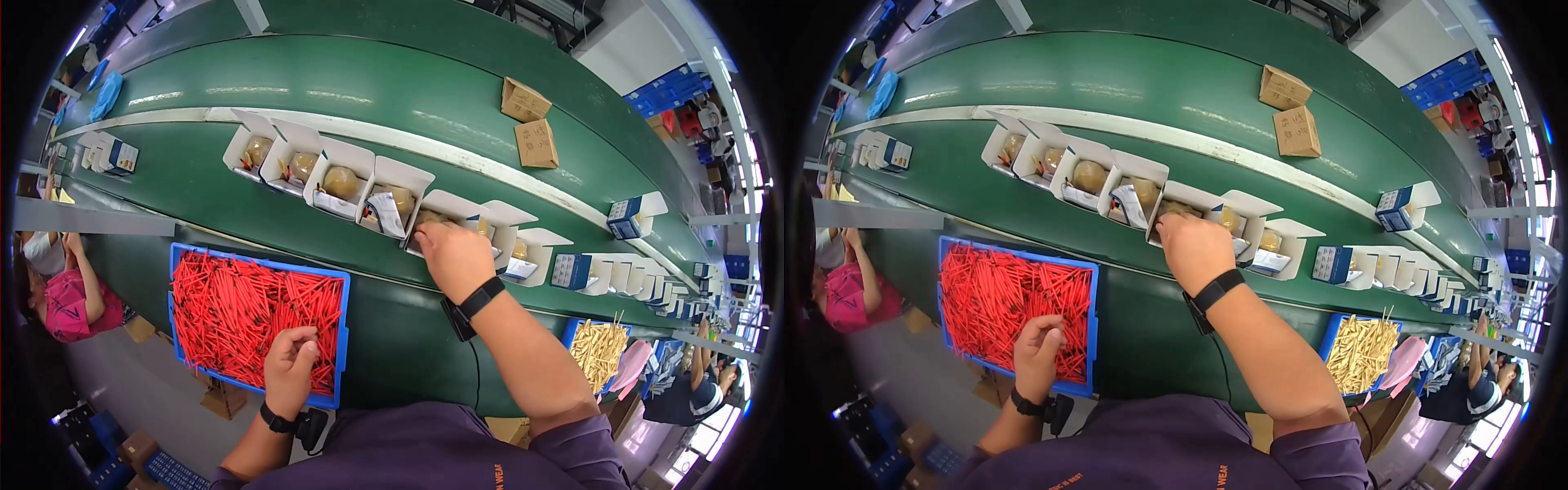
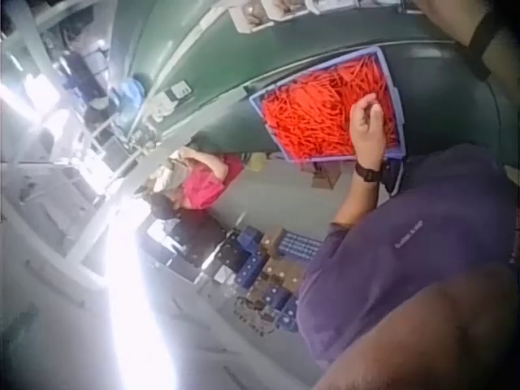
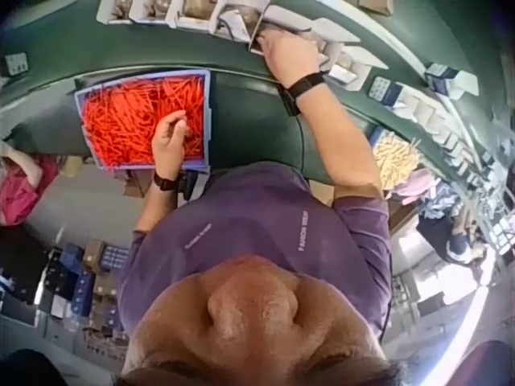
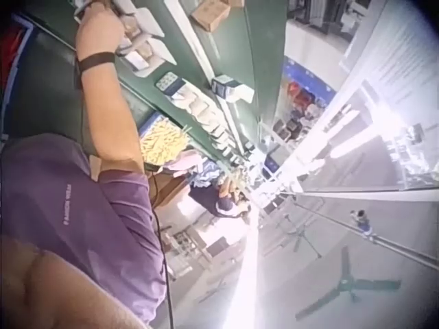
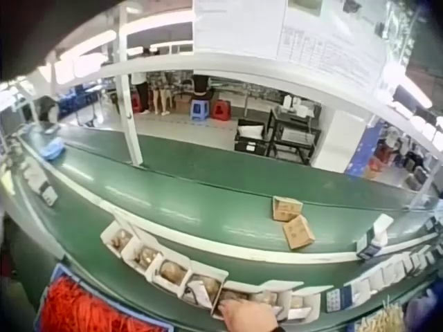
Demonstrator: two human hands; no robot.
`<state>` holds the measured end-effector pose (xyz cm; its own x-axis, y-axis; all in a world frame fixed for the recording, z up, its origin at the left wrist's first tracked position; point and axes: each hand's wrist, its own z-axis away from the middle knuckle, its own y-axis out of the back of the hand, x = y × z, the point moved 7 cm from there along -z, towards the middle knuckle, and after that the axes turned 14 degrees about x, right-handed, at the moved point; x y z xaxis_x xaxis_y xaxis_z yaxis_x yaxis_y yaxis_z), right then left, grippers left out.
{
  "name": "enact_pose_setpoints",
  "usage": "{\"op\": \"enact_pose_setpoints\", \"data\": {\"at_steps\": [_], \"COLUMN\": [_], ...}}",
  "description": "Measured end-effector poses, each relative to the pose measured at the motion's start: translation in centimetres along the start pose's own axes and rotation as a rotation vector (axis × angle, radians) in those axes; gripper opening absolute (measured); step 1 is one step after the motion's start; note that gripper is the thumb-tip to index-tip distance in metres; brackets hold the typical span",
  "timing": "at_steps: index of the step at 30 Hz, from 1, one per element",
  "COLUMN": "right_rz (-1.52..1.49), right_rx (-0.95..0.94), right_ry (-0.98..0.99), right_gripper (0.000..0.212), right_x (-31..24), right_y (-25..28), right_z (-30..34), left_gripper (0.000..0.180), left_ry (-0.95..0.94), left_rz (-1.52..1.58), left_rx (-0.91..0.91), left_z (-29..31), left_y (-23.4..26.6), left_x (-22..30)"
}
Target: Assembling small components by joining yellow rods with red caps and placing them into boxes at a factory assembly line.
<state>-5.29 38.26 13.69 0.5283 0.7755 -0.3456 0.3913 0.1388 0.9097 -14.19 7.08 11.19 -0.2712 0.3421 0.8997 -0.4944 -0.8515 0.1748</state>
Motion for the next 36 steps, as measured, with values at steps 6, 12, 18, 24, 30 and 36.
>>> {"op": "enact_pose_setpoints", "data": {"at_steps": [6,12,18,24,30,36], "right_rz": [0.112,0.000,-0.390,-0.132,0.185,0.267], "right_rx": [-0.178,-0.147,0.343,0.367,0.422,0.351], "right_ry": [0.030,0.035,-0.037,-0.378,-0.805,-0.883], "right_gripper": [0.015,0.012,0.024,0.022,0.021,0.024], "right_x": [-0.4,-1.7,-0.2,12.7,25.8,30.9], "right_y": [-2.0,0.0,9.5,13.0,17.3,16.9], "right_z": [-0.5,-0.5,7.8,18.8,30.4,32.0], "left_gripper": [0.026,0.032,0.026,0.015,0.016,0.017], "left_ry": [-0.221,-0.589,-0.669,-0.753,-0.900,-0.853], "left_rz": [-0.378,-1.045,-1.104,-1.198,-1.202,-1.235], "left_rx": [0.048,-0.105,-0.105,-0.172,-0.226,-0.279], "left_z": [-0.6,-0.5,-0.8,-1.0,-1.5,-1.2], "left_y": [1.9,-1.3,-1.9,-2.7,-2.3,-1.8], "left_x": [0.7,2.3,0.1,0.0,0.1,0.1]}}
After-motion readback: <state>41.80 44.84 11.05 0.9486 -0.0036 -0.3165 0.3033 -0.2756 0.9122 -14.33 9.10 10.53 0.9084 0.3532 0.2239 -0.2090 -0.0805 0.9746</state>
